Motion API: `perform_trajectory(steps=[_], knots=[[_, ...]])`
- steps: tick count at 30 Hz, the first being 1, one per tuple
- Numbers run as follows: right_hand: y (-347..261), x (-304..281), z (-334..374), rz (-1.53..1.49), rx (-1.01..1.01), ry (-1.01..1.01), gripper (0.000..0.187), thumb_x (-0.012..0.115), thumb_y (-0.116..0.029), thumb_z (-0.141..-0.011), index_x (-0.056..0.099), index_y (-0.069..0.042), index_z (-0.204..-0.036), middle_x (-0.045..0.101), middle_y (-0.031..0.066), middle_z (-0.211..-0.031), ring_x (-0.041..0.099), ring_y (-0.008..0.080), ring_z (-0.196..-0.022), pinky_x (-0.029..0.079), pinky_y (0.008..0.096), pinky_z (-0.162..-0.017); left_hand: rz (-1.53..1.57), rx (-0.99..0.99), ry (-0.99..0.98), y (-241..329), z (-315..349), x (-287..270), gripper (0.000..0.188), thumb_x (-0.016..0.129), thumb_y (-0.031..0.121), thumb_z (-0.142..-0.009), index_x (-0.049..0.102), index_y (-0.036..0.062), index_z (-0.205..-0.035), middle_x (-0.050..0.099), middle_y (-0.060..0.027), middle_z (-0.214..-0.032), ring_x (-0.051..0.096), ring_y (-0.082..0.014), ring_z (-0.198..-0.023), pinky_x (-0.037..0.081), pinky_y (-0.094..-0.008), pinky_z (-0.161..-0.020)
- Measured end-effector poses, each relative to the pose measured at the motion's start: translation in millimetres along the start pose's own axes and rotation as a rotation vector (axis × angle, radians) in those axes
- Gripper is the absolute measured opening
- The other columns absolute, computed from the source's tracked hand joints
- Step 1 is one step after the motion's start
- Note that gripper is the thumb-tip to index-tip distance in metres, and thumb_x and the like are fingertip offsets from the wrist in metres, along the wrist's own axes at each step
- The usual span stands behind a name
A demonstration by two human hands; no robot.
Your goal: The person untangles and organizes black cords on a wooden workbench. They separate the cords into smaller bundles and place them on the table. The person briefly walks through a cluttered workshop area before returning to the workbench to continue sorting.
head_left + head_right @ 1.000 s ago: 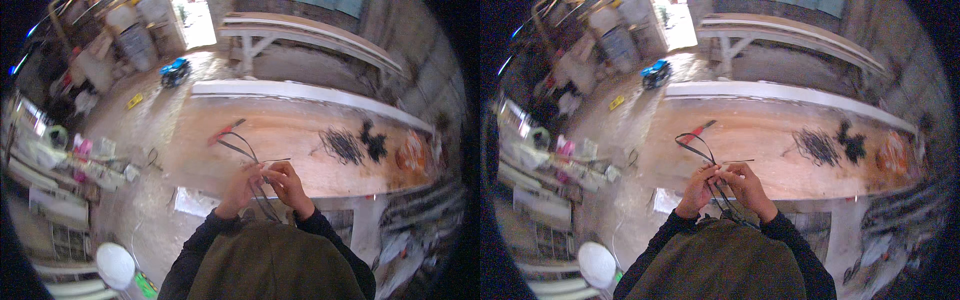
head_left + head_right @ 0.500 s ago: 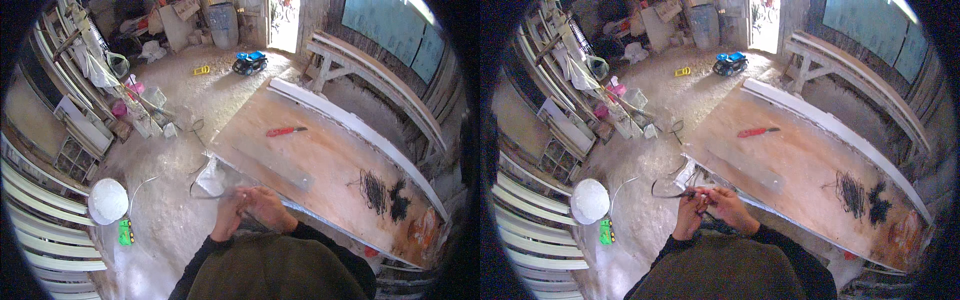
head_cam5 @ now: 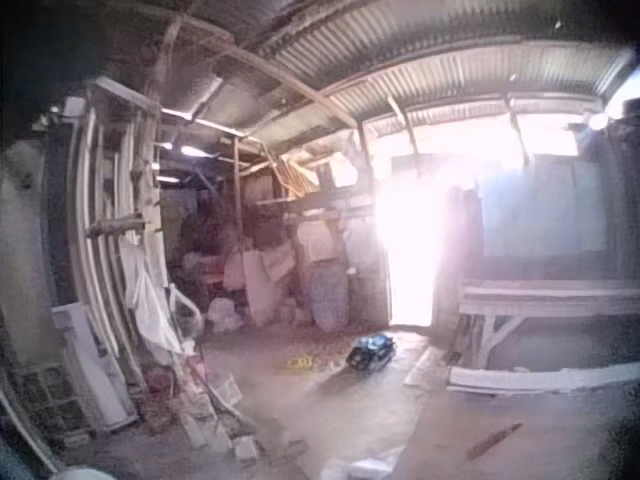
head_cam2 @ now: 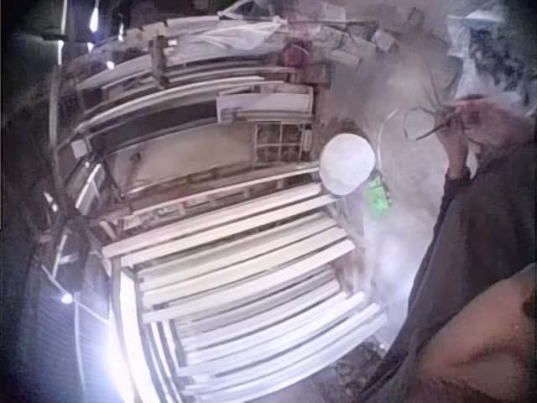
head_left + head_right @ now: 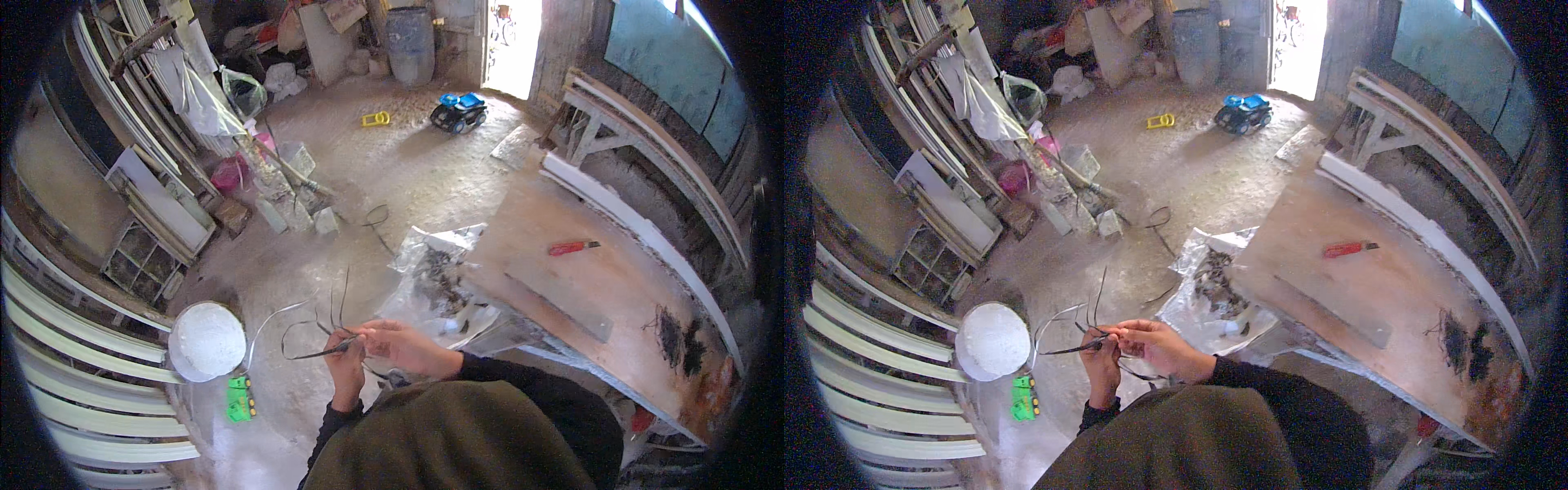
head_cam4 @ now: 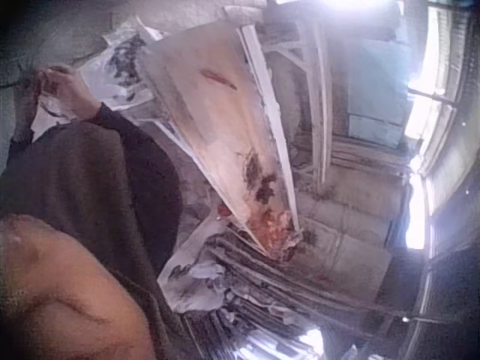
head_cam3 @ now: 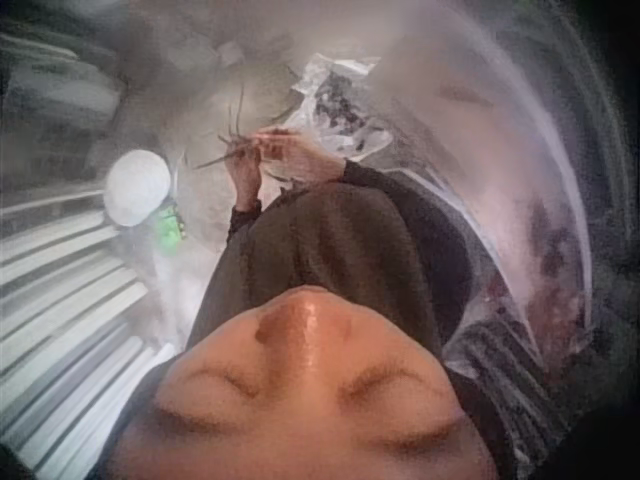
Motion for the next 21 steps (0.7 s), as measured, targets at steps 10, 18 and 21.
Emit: perform_trajectory(steps=[10,18,21], knots=[[-47.9,-4.8,-114.6,0.12,0.006,-0.034,0.012,0.055,-0.007,-0.081,0.052,-0.005,-0.092,0.059,0.0051,-0.08,0.058,0.013,-0.075,0.048,0.0272,-0.071,0.097,-0.139,-0.014,8.6,-127.3,-21.0,0.007,0.057,0.01,-0.079,0.054,0.0033,-0.078,0.05,0.0035,-0.062,0.038,-0.002,-0.049,0.026,-0.0164,-0.043],[-167.2,-55.9,-233.0,-0.036,-0.009,-0.059,0.014,0.052,-0.008,-0.082,0.051,-0.002,-0.095,0.058,0.005,-0.08,0.058,0.0129,-0.074,0.048,0.0268,-0.07,0.076,-0.192,-0.038,-35.3,-294.4,11.7,0.008,0.061,0.008,-0.077,0.055,0.0038,-0.081,0.051,0.0032,-0.063,0.035,-0.0021,-0.047,0.026,-0.017,-0.042],[-228.1,-66.0,-270.7,0.021,-0.092,0.053,0.018,0.053,-0.011,-0.083,0.051,0.0,-0.098,0.059,0.0057,-0.083,0.058,0.0137,-0.078,0.048,0.0262,-0.072,0.139,-0.204,-0.067,-41.0,-378.0,55.1,0.01,0.062,0.009,-0.075,0.055,0.0047,-0.081,0.052,0.0027,-0.064,0.036,-0.0023,-0.047,0.026,-0.0171,-0.041]])
Point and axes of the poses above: each hand's wrist, its own z-axis away from the middle knuckle, its own x-axis out of the palm, y = z × x, the point moved 2 cm from there along -z, towards the middle knuckle
